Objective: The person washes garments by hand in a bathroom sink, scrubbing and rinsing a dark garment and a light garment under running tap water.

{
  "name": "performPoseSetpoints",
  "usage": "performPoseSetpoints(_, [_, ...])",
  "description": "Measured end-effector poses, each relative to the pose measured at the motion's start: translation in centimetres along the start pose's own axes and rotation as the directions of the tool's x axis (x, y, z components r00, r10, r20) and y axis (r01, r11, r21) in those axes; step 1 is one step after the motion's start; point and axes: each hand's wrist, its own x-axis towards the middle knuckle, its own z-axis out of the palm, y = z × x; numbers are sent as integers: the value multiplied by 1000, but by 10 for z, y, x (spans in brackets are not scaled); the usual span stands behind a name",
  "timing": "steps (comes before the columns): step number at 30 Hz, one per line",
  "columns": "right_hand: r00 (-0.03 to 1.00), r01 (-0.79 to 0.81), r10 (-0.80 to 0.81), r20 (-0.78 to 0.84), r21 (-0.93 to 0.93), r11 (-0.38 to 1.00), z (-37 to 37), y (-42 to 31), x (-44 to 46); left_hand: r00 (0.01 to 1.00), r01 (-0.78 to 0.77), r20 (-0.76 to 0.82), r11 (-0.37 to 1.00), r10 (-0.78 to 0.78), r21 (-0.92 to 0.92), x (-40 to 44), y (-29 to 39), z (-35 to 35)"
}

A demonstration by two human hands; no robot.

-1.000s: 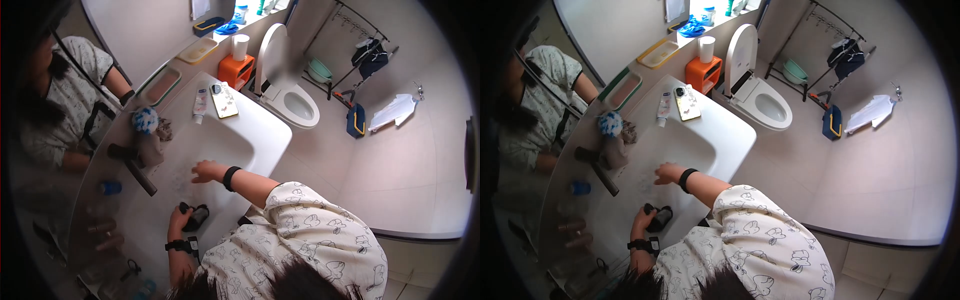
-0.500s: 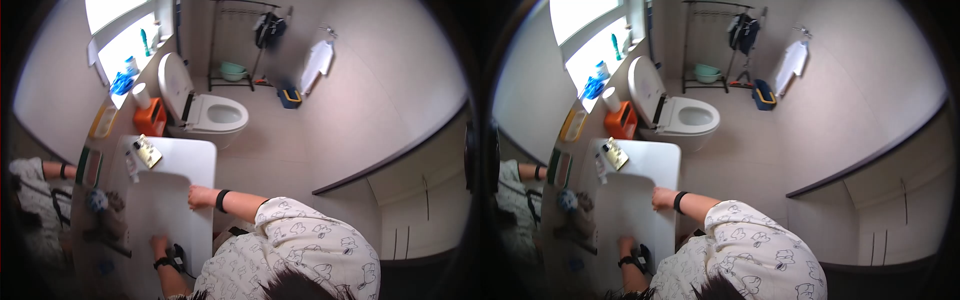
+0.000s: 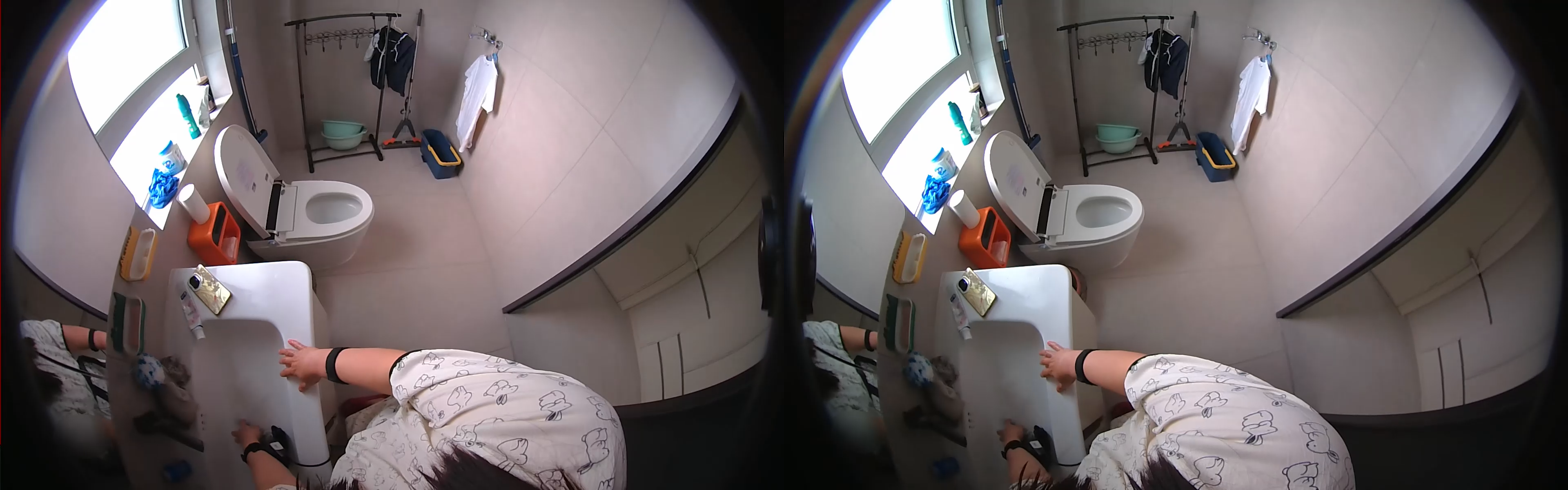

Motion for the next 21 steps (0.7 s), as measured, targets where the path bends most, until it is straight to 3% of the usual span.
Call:
performPoseSetpoints(6, [1000,-1,2,-12,28,1000,9,6,-1,998,6,-70,997,-1,72,34,-10,17])
performPoseSetpoints(9, [996,31,-30,-81,18,999,16,9,4,997,1,-81,1000,-1,2,38,-9,14])
performPoseSetpoints(12, [999,20,-19,-28,20,1000,11,6,1,998,19,-57,1000,-19,-12,24,-6,7])
performPoseSetpoints(15, [1000,-6,6,3,2,1000,5,2,-7,976,-16,-216,981,-26,-191,-43,1,-23])
performPoseSetpoints(19, [999,-5,4,-50,-22,1000,10,-4,-7,994,-29,-111,997,21,-65,-42,-49,11])
performPoseSetpoints(21, [1000,-3,2,-31,-33,999,5,-6,-8,969,-229,-160,925,187,-304,-30,-75,50])
